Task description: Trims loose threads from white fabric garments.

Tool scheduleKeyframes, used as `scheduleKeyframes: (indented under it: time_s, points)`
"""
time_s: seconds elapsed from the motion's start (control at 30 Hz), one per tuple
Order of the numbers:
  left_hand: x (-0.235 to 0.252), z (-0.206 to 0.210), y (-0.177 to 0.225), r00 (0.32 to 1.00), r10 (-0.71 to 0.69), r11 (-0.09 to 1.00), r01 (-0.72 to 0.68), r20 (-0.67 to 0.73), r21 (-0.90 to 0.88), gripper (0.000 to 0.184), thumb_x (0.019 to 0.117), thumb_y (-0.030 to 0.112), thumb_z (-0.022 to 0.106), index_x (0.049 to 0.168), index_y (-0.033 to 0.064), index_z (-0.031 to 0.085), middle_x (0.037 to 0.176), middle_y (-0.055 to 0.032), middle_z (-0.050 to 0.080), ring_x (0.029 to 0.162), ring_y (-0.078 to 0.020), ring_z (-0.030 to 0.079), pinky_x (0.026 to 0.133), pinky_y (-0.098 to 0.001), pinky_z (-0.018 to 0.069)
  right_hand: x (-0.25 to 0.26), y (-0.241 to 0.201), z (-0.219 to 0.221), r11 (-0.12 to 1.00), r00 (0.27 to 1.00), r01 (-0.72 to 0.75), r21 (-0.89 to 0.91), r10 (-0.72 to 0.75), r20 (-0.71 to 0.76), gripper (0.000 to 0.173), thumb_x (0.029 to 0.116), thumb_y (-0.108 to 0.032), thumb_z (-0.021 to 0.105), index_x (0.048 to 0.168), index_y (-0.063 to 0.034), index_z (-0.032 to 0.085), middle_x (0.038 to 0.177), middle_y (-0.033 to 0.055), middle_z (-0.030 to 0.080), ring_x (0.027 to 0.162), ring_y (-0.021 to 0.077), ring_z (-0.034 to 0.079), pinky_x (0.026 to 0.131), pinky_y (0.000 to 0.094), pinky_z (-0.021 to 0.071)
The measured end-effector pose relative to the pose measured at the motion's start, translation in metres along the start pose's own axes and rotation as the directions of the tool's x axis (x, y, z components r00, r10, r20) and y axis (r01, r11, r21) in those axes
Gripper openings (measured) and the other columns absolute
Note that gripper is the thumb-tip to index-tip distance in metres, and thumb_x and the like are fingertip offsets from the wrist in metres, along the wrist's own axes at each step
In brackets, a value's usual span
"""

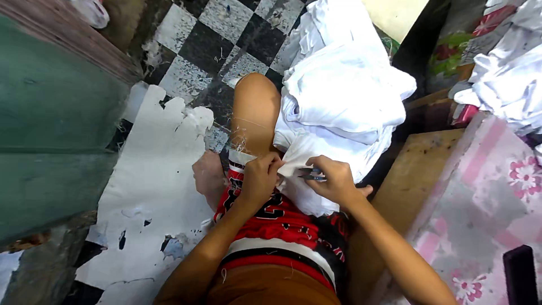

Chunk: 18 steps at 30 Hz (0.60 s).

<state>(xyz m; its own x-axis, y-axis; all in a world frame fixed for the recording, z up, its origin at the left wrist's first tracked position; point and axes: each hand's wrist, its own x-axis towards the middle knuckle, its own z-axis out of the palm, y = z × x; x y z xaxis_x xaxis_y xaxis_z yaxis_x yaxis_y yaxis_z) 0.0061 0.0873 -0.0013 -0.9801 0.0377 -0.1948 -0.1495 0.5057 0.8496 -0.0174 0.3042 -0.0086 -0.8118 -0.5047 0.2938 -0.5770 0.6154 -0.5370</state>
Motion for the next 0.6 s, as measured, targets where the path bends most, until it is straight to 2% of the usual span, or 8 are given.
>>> scheduleKeyframes:
  time_s: [0.07, 0.2, 0.3, 0.4, 0.5, 0.53, 0.6]
  points:
    - [0.001, -0.004, -0.002, 0.999, -0.047, 0.996, 0.047, 0.007, -0.078, 0.016, 0.1023, 0.012, 0.062, 0.102, -0.0025, 0.070, 0.084, -0.0134, 0.070, 0.062, -0.0182, 0.068, 0.062, -0.0357, 0.0596, 0.003, 0.001, -0.002, 1.000, 1.000, -0.017, 0.012, 0.017, 0.006, 0.025, 0.0844, -0.021, 0.072, 0.095, 0.0012, 0.071, 0.071, 0.0090, 0.068, 0.056, 0.0176, 0.062, 0.048, 0.0336, 0.0483]
    - [0.006, -0.015, -0.002, 0.983, -0.148, 0.974, 0.164, 0.112, -0.157, 0.017, 0.1032, 0.013, 0.062, 0.103, -0.0020, 0.069, 0.078, -0.0103, 0.069, 0.061, -0.0131, 0.067, 0.062, -0.0306, 0.0585, 0.008, 0.002, -0.006, 0.998, 0.998, -0.060, 0.025, 0.060, 0.032, 0.026, 0.0850, -0.020, 0.071, 0.099, 0.0022, 0.071, 0.072, 0.0095, 0.067, 0.056, 0.0173, 0.061, 0.049, 0.0333, 0.0478]
    - [0.009, -0.021, -0.004, 0.972, -0.158, 0.964, 0.189, 0.172, -0.185, 0.016, 0.1028, 0.014, 0.063, 0.103, -0.0011, 0.069, 0.076, -0.0079, 0.069, 0.059, -0.0104, 0.065, 0.060, -0.0275, 0.0577, 0.012, 0.000, -0.008, 0.997, 0.995, -0.077, 0.022, 0.076, 0.071, 0.027, 0.0853, -0.021, 0.071, 0.100, 0.0022, 0.071, 0.073, 0.0101, 0.067, 0.057, 0.0185, 0.062, 0.050, 0.0349, 0.0487]
    - [0.011, -0.025, -0.006, 0.974, -0.103, 0.975, 0.140, 0.203, -0.172, 0.016, 0.1016, 0.015, 0.065, 0.106, 0.0008, 0.070, 0.079, -0.0068, 0.070, 0.061, -0.0093, 0.066, 0.061, -0.0266, 0.0575, 0.018, -0.004, -0.008, 0.998, 0.993, -0.067, 0.007, 0.066, 0.093, 0.027, 0.0860, -0.022, 0.069, 0.100, 0.0014, 0.072, 0.072, 0.0092, 0.067, 0.057, 0.0174, 0.061, 0.049, 0.0340, 0.0478]
    - [0.013, -0.028, -0.011, 0.974, 0.029, 0.986, 0.009, 0.226, -0.166, 0.023, 0.0957, 0.013, 0.072, 0.116, 0.0021, 0.071, 0.087, -0.0080, 0.072, 0.068, -0.0102, 0.067, 0.064, -0.0269, 0.0575, 0.024, -0.007, -0.008, 0.998, 0.993, -0.065, 0.006, 0.064, 0.103, 0.027, 0.0874, -0.024, 0.068, 0.099, 0.0000, 0.073, 0.071, 0.0081, 0.067, 0.056, 0.0161, 0.059, 0.049, 0.0334, 0.0464]
    - [0.013, -0.028, -0.013, 0.974, 0.068, 0.987, -0.033, 0.218, -0.159, 0.023, 0.0945, 0.013, 0.074, 0.115, 0.0028, 0.073, 0.088, -0.0078, 0.072, 0.069, -0.0102, 0.066, 0.065, -0.0261, 0.0567, 0.025, -0.009, -0.008, 0.998, 0.993, -0.066, 0.010, 0.065, 0.103, 0.027, 0.0878, -0.025, 0.067, 0.098, -0.0005, 0.073, 0.070, 0.0076, 0.066, 0.056, 0.0155, 0.059, 0.048, 0.0332, 0.0457]
    - [0.013, -0.029, -0.015, 0.976, 0.121, 0.987, -0.099, 0.183, -0.130, 0.015, 0.0931, 0.010, 0.074, 0.107, 0.0037, 0.076, 0.086, -0.0078, 0.070, 0.070, -0.0112, 0.065, 0.065, -0.0261, 0.0546, 0.026, -0.012, -0.007, 0.997, 0.992, -0.070, 0.021, 0.067, 0.105, 0.027, 0.0878, -0.026, 0.067, 0.096, -0.0014, 0.073, 0.067, 0.0060, 0.064, 0.054, 0.0137, 0.056, 0.048, 0.0315, 0.0433]
